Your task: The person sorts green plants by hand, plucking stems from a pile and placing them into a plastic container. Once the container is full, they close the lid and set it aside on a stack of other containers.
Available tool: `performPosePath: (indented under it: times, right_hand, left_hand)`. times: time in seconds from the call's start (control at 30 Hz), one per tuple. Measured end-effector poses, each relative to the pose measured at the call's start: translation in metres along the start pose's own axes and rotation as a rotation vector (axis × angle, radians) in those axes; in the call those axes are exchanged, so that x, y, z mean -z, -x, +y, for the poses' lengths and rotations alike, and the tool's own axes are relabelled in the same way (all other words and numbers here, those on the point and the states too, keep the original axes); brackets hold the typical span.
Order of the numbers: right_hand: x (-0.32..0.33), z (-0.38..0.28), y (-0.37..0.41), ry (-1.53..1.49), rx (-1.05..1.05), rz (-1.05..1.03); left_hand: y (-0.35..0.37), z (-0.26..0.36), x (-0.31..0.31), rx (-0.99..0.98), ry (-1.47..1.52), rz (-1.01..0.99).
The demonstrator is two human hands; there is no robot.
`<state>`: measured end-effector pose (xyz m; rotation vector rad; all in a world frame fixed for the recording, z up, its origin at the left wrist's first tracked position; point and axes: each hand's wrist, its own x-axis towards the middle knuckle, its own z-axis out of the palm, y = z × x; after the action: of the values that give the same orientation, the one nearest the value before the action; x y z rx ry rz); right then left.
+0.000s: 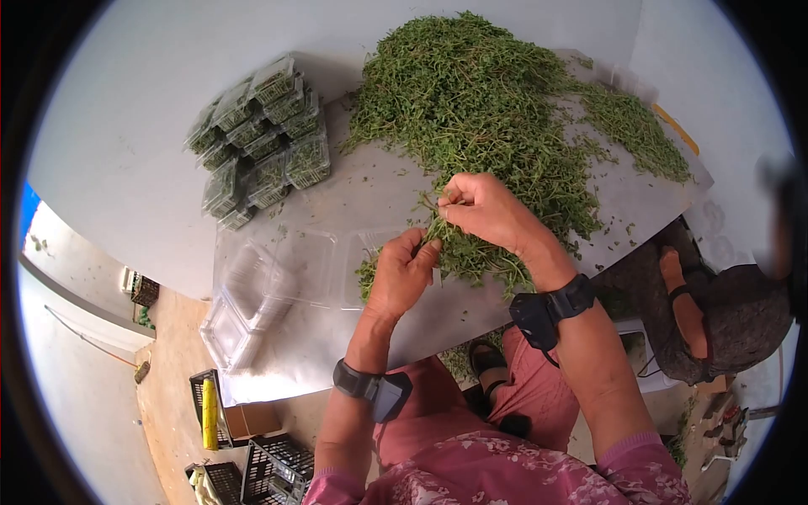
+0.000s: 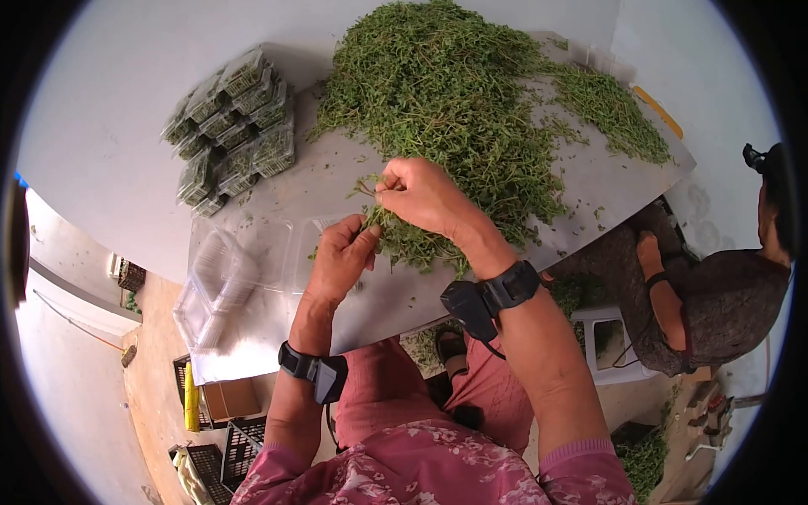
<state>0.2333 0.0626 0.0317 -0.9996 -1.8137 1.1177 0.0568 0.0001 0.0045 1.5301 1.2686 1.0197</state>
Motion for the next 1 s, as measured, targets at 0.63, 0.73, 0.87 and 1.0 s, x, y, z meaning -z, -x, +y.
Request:
performPosePath:
  times: [0.63, 0.73, 0.87, 1.0]
  right_hand:
    - [0.012, 0.008, 0.0, 0.08, -0.009, -0.07]
    - [0.015, 0.003, -0.001, 0.035, -0.063, -0.003]
    - [0.012, -0.012, 0.004, -0.19, -0.164, -0.045]
    - [0.004, -0.01, 0.003, -0.335, -0.162, -0.147]
  left_hand:
    - [0.003, -0.001, 0.016, 0.134, 0.281, 0.02]
    - [0.004, -0.002, 0.02, 0.144, 0.343, 0.062]
    - [0.005, 0.001, 0.019, 0.142, 0.389, 0.094]
    - [0.004, -0.003, 0.018, 0.138, 0.379, 0.035]
